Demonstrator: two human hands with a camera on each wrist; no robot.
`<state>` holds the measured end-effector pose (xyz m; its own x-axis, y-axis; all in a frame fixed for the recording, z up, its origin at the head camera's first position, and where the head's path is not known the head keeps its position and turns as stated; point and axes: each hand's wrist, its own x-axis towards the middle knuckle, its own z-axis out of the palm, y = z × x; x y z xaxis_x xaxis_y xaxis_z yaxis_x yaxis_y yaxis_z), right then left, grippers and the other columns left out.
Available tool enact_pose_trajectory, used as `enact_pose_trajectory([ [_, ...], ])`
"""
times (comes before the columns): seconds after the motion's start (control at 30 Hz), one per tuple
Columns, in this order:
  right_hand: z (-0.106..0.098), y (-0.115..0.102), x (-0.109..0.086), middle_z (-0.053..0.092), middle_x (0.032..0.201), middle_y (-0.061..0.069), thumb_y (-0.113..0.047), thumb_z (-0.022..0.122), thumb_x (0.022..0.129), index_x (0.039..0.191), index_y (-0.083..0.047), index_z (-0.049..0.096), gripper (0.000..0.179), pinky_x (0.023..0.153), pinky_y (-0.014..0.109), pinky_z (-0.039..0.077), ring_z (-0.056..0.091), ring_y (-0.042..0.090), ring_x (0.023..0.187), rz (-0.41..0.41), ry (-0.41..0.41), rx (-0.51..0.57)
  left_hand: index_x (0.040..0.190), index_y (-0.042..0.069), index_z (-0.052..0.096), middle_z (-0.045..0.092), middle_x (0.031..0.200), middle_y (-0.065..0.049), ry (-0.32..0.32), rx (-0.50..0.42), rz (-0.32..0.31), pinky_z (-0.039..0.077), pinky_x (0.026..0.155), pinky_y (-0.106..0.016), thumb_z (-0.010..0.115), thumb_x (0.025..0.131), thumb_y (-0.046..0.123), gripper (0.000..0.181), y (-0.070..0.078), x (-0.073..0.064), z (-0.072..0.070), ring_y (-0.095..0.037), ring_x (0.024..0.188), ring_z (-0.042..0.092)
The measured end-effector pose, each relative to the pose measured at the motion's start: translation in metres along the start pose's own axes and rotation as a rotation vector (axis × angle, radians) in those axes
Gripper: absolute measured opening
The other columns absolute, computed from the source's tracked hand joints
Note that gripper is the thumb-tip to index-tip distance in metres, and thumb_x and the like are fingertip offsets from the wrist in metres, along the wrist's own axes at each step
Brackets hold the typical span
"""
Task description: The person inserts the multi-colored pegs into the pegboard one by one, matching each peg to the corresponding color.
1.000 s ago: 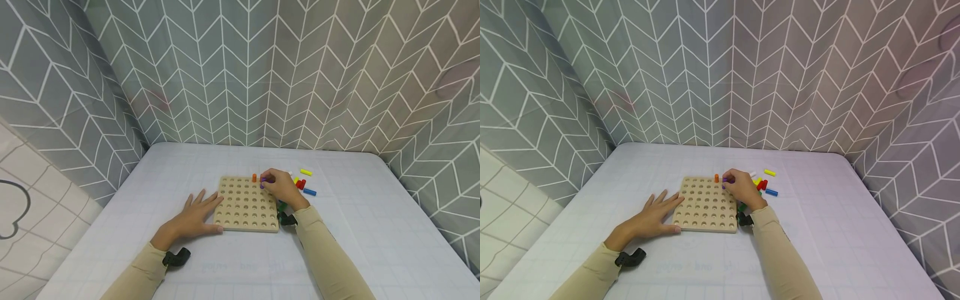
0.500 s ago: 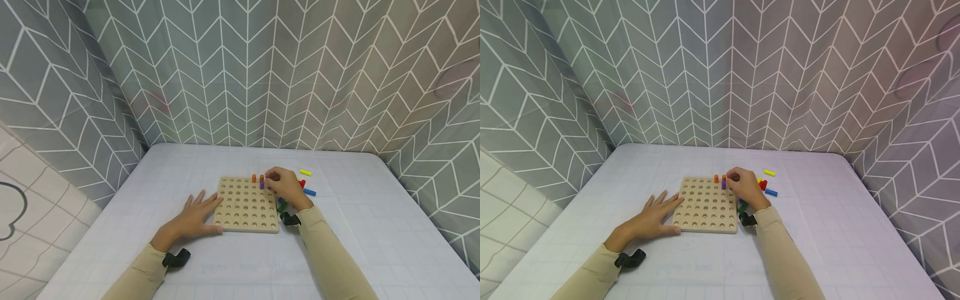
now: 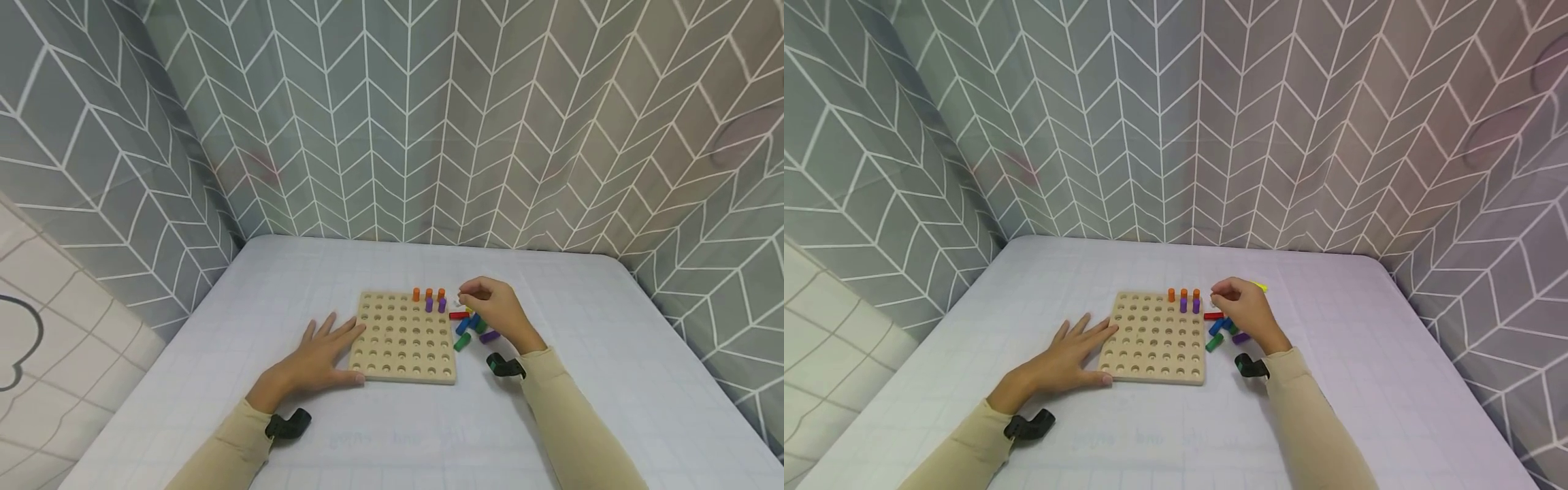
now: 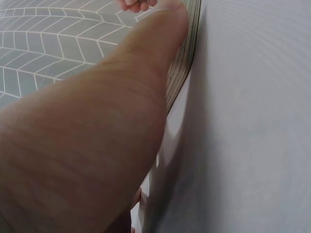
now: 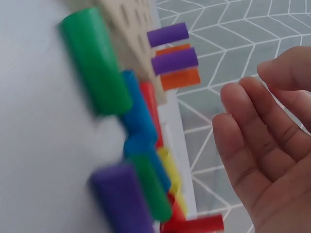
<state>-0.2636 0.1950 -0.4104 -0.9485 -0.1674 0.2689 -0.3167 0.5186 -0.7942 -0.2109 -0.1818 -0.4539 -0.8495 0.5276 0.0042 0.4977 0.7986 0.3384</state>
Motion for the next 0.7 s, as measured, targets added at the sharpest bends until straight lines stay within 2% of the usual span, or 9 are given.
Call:
enact_pose_trajectory([
  [0.17, -0.011, 0.011, -0.013, 0.072, 0.106, 0.006, -0.019, 0.072, 0.095, 0.108, -0.005, 0.071, 0.020, 0.079, 0.028, 0.057, 0.069, 0.021, 0.094, 0.045, -0.025, -0.019, 0.161, 0.024, 0.027, 0.022, 0.165, -0.002, 0.000, 0.000, 0.011, -0.004, 0.116, -0.067, 0.053, 0.080, 0.084, 0.104, 0.000, -0.001, 0.000, -0.041, 0.151, 0.003],
  [0.33, -0.021, 0.022, -0.021, 0.071, 0.108, 0.008, -0.017, 0.071, 0.095, 0.112, -0.002, 0.070, 0.022, 0.082, 0.021, 0.055, 0.068, 0.021, 0.097, 0.051, -0.049, -0.012, 0.161, 0.025, 0.026, 0.021, 0.166, -0.002, 0.002, 0.003, 0.000, -0.004, 0.116, -0.067, 0.052, 0.079, 0.085, 0.105, 0.000, -0.001, 0.000, -0.040, 0.152, 0.002],
  [0.57, -0.031, 0.031, -0.029, 0.071, 0.112, 0.009, -0.022, 0.072, 0.095, 0.115, -0.001, 0.070, 0.028, 0.083, 0.020, 0.054, 0.065, 0.023, 0.100, 0.087, -0.064, -0.002, 0.161, 0.026, 0.026, 0.020, 0.166, -0.001, -0.009, 0.000, -0.011, -0.005, 0.116, -0.066, 0.052, 0.078, 0.086, 0.105, 0.001, 0.000, 0.001, -0.039, 0.152, 0.001],
  [0.7, -0.034, 0.035, -0.033, 0.071, 0.112, 0.009, -0.020, 0.072, 0.095, 0.115, -0.002, 0.070, 0.026, 0.081, 0.020, 0.054, 0.065, 0.023, 0.100, 0.116, -0.069, -0.005, 0.161, 0.025, 0.026, 0.020, 0.166, -0.001, -0.010, -0.004, -0.011, -0.005, 0.116, -0.066, 0.051, 0.078, 0.086, 0.106, 0.002, -0.001, 0.000, -0.039, 0.152, 0.001],
])
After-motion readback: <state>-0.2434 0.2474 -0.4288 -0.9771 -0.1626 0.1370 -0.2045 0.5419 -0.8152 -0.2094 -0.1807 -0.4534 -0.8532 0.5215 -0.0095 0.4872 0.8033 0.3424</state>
